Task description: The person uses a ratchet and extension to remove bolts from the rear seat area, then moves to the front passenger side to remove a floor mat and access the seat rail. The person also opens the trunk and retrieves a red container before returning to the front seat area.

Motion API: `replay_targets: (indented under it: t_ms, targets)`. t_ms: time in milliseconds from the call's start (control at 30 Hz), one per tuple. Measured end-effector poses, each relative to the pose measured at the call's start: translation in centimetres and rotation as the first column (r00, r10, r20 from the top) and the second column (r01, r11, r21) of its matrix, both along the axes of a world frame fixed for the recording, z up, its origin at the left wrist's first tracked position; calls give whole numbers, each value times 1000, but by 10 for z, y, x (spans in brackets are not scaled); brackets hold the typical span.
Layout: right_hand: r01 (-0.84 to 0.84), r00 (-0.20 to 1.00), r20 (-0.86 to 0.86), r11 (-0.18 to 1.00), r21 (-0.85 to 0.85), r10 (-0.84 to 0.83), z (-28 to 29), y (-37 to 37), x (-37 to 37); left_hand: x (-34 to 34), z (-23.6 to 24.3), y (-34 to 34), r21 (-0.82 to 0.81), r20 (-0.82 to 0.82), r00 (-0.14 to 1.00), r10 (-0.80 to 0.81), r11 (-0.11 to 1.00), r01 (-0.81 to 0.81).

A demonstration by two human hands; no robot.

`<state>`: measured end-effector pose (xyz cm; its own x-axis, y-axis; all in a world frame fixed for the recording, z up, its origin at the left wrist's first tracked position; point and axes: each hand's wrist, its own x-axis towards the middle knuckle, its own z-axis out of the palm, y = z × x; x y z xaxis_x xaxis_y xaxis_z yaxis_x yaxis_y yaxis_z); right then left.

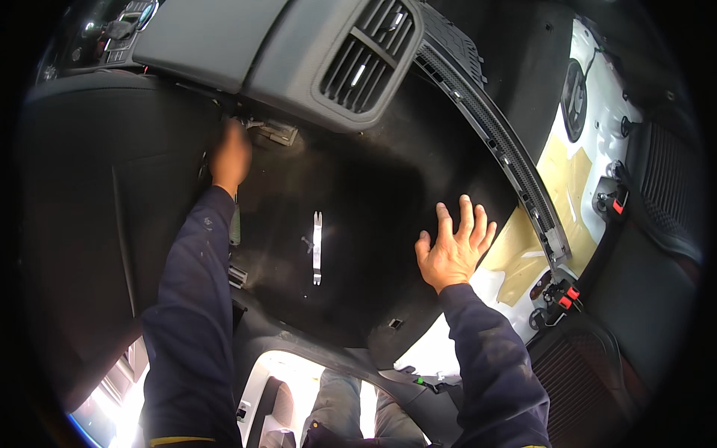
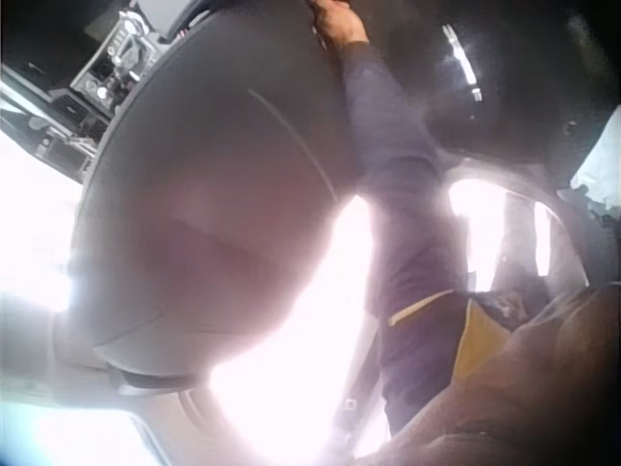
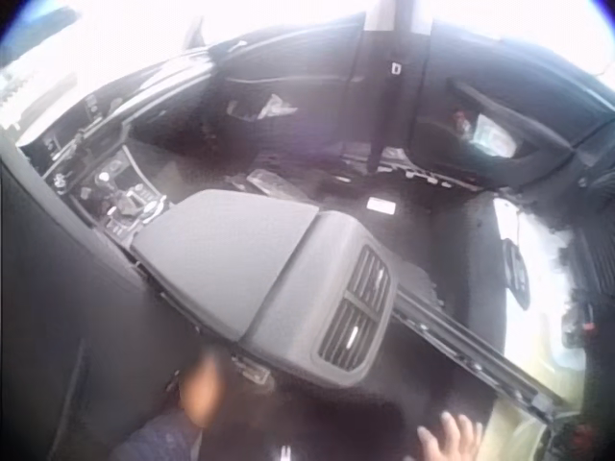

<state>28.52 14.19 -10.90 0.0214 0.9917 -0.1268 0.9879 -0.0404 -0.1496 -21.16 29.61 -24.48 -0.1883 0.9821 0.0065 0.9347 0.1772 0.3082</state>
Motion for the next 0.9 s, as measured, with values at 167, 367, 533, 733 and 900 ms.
replay_targets:
  t_ms: [167, 367, 533, 733, 900]
  targets:
    - [-4, 1000, 6, 1000, 6, 4, 2, 1, -2, 18, 23, 4, 203, -224, 957, -184, 952, 231]
    - [-1, 1000, 5, 1000, 4, 1, 1, 1, -2, 49, 51, 4, -302, 301, 867, 397, 902, -308]
    - [-1, 1000, 13, 1000, 3, 1, 1, 1, -3, 44, 28, -1, -225, 417, 794, 442, 897, -381]
    - [-6, 1000, 27, 1000, -1, 6, 3, 0, -4, 22, 16, 14, -217, 757, 569, 322, 945, -245]
    - [-37, 999, 42, 998, 56, 34, -5, -2, -1, 44, 63, -5, -586, 719, 267, 642, 766, -265]
